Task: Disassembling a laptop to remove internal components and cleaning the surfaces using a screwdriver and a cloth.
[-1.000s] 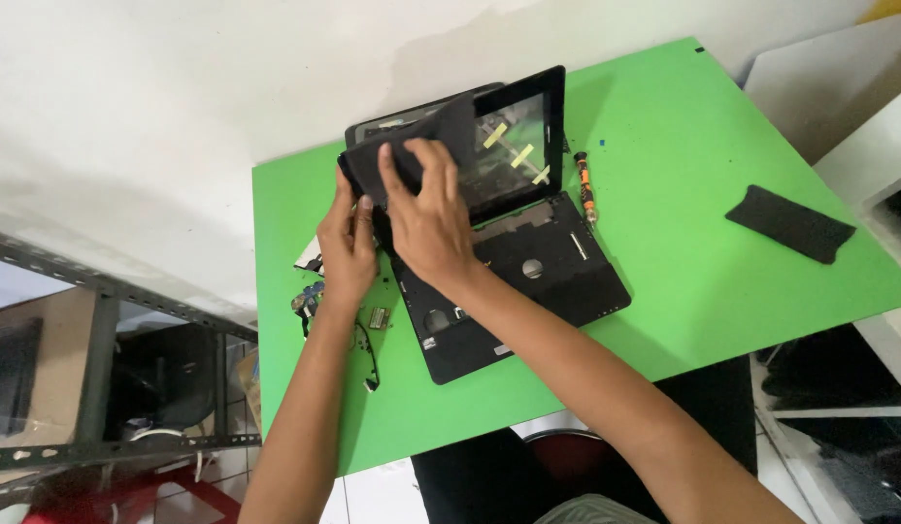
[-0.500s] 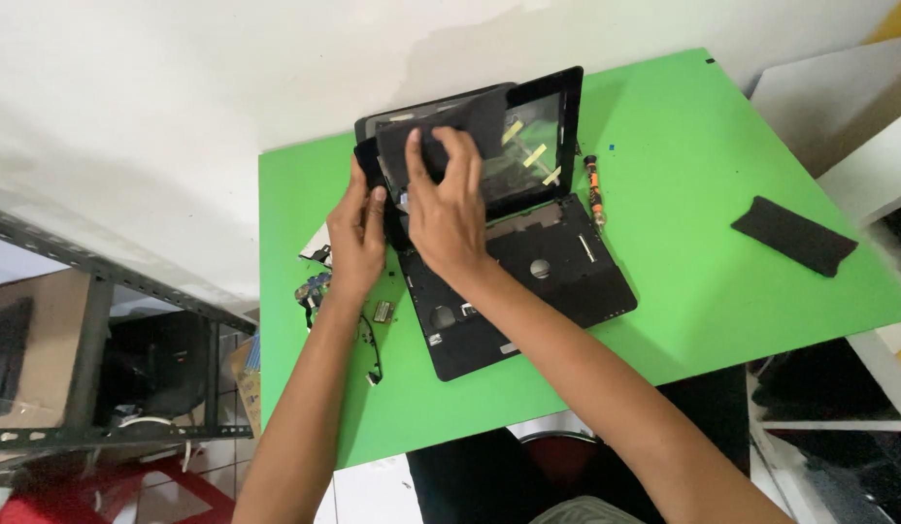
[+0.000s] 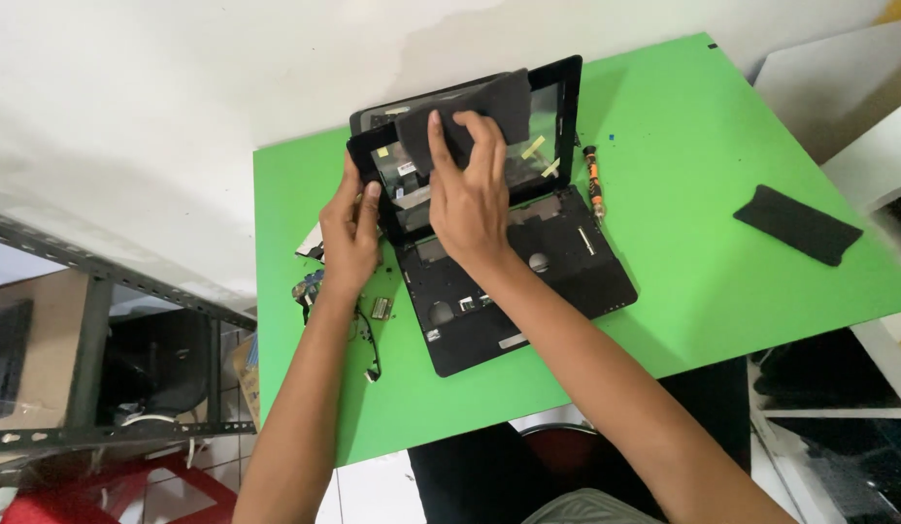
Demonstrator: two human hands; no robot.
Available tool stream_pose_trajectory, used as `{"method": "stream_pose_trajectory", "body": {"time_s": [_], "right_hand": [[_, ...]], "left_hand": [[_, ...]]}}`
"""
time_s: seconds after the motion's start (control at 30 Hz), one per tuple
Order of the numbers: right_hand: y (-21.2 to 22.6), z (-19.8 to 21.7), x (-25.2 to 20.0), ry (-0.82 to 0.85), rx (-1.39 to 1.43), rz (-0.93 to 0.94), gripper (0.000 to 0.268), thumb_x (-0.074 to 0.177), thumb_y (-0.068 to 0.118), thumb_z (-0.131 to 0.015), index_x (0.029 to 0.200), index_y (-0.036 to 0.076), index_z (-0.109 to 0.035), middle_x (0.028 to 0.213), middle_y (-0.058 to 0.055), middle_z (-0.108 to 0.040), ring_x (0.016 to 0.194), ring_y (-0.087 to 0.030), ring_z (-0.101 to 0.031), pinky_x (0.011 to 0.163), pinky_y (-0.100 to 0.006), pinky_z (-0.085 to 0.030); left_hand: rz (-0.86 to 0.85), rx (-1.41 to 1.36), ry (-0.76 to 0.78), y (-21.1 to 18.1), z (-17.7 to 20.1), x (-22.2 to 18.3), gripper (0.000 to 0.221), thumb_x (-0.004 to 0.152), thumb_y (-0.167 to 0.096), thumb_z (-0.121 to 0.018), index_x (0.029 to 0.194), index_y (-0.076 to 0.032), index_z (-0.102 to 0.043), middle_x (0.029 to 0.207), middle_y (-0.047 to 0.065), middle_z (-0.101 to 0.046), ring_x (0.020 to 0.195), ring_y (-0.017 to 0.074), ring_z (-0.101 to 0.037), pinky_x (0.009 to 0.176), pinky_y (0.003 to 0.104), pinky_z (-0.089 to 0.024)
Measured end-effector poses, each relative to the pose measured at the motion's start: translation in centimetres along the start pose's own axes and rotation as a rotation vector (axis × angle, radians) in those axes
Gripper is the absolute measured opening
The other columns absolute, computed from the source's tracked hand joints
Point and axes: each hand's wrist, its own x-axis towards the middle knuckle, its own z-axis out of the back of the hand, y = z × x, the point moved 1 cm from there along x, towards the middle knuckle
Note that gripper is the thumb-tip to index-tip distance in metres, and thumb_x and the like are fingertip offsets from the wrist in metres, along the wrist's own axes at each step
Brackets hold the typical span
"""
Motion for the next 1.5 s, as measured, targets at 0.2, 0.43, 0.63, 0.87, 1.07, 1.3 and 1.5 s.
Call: {"method": "stream_pose_trajectory", "body": {"time_s": [0.2, 0.43, 0.63, 0.87, 1.07, 1.3, 1.5], "right_hand": [[3.2, -1.5, 0.1, 0.048, 0.067, -0.007, 0.049, 0.102, 0.001, -0.057, 0.15, 0.004, -0.051, 0.138, -0.021, -0.043, 0.136, -0.047, -0.041, 0.081, -0.044, -0.061], [2.6, -1.3, -0.1, 0.127, 0.05, 0.121, 0.053, 0.1, 0.003, -0.06, 0.152, 0.011, -0.051, 0.137, -0.017, -0.047, 0.136, -0.043, -0.045, 0.091, -0.043, -0.057], [-2.6, 0.1, -0.2, 0.008, 0.018, -0.058, 0.059, 0.094, -0.006, -0.063, 0.15, 0.011, -0.055, 0.132, -0.017, -0.048, 0.133, -0.043, -0.043, 0.093, -0.045, -0.057], [0.2, -1.0, 0.6, -0.009, 0.078, -0.068, 0.063, 0.098, -0.005, -0.057, 0.156, 0.016, -0.046, 0.136, -0.015, -0.042, 0.137, -0.041, -0.038, 0.102, -0.046, -0.05], [3.7, -1.9, -0.6, 0.154, -0.006, 0.239, 0.055, 0.102, 0.006, -0.055, 0.155, 0.014, -0.047, 0.141, -0.017, -0.046, 0.141, -0.042, -0.043, 0.087, -0.037, -0.06], [5.3, 2.7, -2.8, 0.421, -0.018, 0.286, 0.043, 0.111, 0.005, -0.034, 0.149, -0.003, -0.053, 0.139, -0.019, -0.054, 0.131, -0.029, -0.047, 0.1, -0.026, -0.046], [2.2, 0.8, 1.0, 0.227, -0.065, 0.566, 0.043, 0.103, 0.003, -0.037, 0.14, 0.002, -0.059, 0.125, -0.023, -0.056, 0.122, -0.039, -0.054, 0.088, -0.04, -0.048]], "left_hand": [[-0.008, -0.009, -0.003, -2.8, -0.2, 1.0, 0.047, 0.11, 0.003, -0.049, 0.156, 0.0, -0.04, 0.137, 0.025, -0.065, 0.124, 0.0335, -0.061, 0.082, 0.047, -0.058], [0.094, 0.046, 0.064, 2.5, 0.2, -0.5, 0.055, 0.103, 0.005, -0.053, 0.155, -0.013, -0.049, 0.128, 0.012, -0.072, 0.084, 0.0272, -0.074, 0.066, 0.035, -0.058], [0.101, -0.061, 0.023, 0.9, 0.3, -0.2, 0.05, 0.11, 0.001, -0.05, 0.158, -0.009, -0.041, 0.129, 0.018, -0.071, 0.081, 0.0148, -0.067, 0.064, 0.034, -0.054], [0.148, -0.153, 0.081, 0.0, 0.9, 0.2, 0.044, 0.112, -0.008, -0.046, 0.156, -0.006, -0.042, 0.137, 0.017, -0.065, 0.109, 0.0231, -0.061, 0.09, 0.044, -0.052], [0.295, -0.213, 0.082, -0.4, 0.8, -0.4, 0.056, 0.114, -0.038, -0.029, 0.117, -0.002, -0.072, 0.102, 0.015, -0.072, 0.09, 0.0219, -0.064, 0.09, 0.043, -0.051], [0.347, -0.162, 0.158, -5.3, 1.7, 1.7, 0.07, 0.112, -0.051, -0.012, 0.157, -0.004, -0.036, 0.147, 0.027, -0.055, 0.133, 0.043, -0.056, 0.115, 0.054, -0.041], [0.346, -0.112, 0.15, -5.2, 1.7, 1.9, 0.069, 0.112, -0.05, -0.015, 0.156, -0.004, -0.04, 0.154, 0.025, -0.047, 0.144, 0.041, -0.042, 0.121, 0.053, -0.032]]}}
